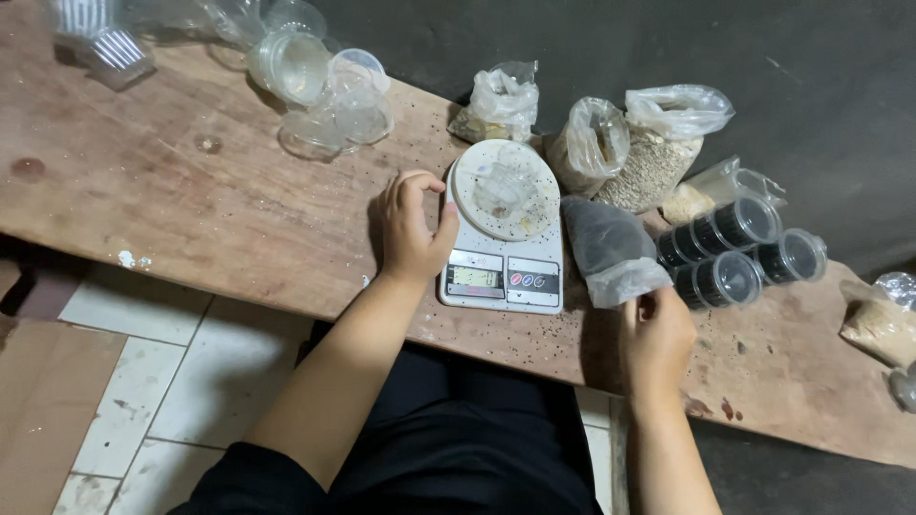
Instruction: The person uses a spoon to transfer a dark granular substance from a plastic bag into a small container on a digital scale, adjusts the amount to reach a specific weight, and then presses a lid onto the container.
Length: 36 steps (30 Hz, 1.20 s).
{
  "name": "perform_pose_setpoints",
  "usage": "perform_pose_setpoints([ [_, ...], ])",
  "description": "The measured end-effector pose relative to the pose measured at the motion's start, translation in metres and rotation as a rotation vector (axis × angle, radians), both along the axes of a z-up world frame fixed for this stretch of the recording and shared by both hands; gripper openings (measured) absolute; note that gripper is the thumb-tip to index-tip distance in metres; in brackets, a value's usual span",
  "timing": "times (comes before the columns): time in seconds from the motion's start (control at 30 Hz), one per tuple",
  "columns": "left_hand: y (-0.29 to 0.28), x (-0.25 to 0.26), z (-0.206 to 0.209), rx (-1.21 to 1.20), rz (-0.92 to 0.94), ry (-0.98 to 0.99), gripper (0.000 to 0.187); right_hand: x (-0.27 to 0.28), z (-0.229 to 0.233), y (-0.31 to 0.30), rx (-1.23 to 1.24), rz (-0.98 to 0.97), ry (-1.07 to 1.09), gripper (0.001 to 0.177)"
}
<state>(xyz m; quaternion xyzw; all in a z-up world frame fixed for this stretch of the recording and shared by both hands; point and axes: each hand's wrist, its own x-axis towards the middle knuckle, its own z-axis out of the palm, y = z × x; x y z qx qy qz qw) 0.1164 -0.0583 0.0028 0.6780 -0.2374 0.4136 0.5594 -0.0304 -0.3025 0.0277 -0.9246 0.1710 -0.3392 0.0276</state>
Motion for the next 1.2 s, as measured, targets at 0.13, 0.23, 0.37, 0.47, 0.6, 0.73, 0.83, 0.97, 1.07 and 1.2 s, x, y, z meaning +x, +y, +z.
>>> perform_pose_setpoints([
  [0.13,-0.002,0.004,-0.004,0.009,0.015,-0.010,0.016,0.009,-0.038,-0.034,-0.220,0.019,-0.164,0.014],
  [0.23,-0.004,0.004,-0.007,-0.002,-0.002,-0.014,0.016,0.019,-0.039,-0.038,-0.330,0.043,-0.238,0.016],
  [0.37,-0.003,0.008,-0.006,-0.008,-0.003,-0.017,0.014,0.030,-0.020,-0.021,-0.351,0.060,-0.130,0.015],
  [0.47,-0.003,0.007,-0.004,-0.017,-0.011,-0.004,0.013,0.029,-0.014,-0.015,-0.319,0.069,-0.014,0.014],
  [0.6,-0.004,0.008,-0.007,-0.018,0.001,-0.003,0.013,0.018,0.004,-0.006,-0.040,0.123,0.159,0.011],
  [0.73,-0.003,0.006,-0.004,-0.042,0.001,-0.001,0.014,0.009,0.008,-0.012,0.020,0.081,0.133,0.006],
  [0.83,-0.005,0.005,-0.006,-0.061,-0.003,-0.003,0.013,0.008,0.003,-0.015,0.022,0.081,0.073,0.003],
  [0.97,-0.004,0.006,-0.004,-0.047,0.005,-0.020,0.013,0.014,-0.001,-0.012,0.059,0.023,0.063,0.009],
  [1.07,-0.003,0.005,-0.005,-0.045,0.004,-0.019,0.014,0.016,0.002,-0.006,0.162,0.041,0.047,0.005],
  [1.2,-0.005,0.006,-0.006,-0.034,-0.007,-0.015,0.013,0.012,0.002,-0.002,0.143,0.042,0.034,0.003],
])
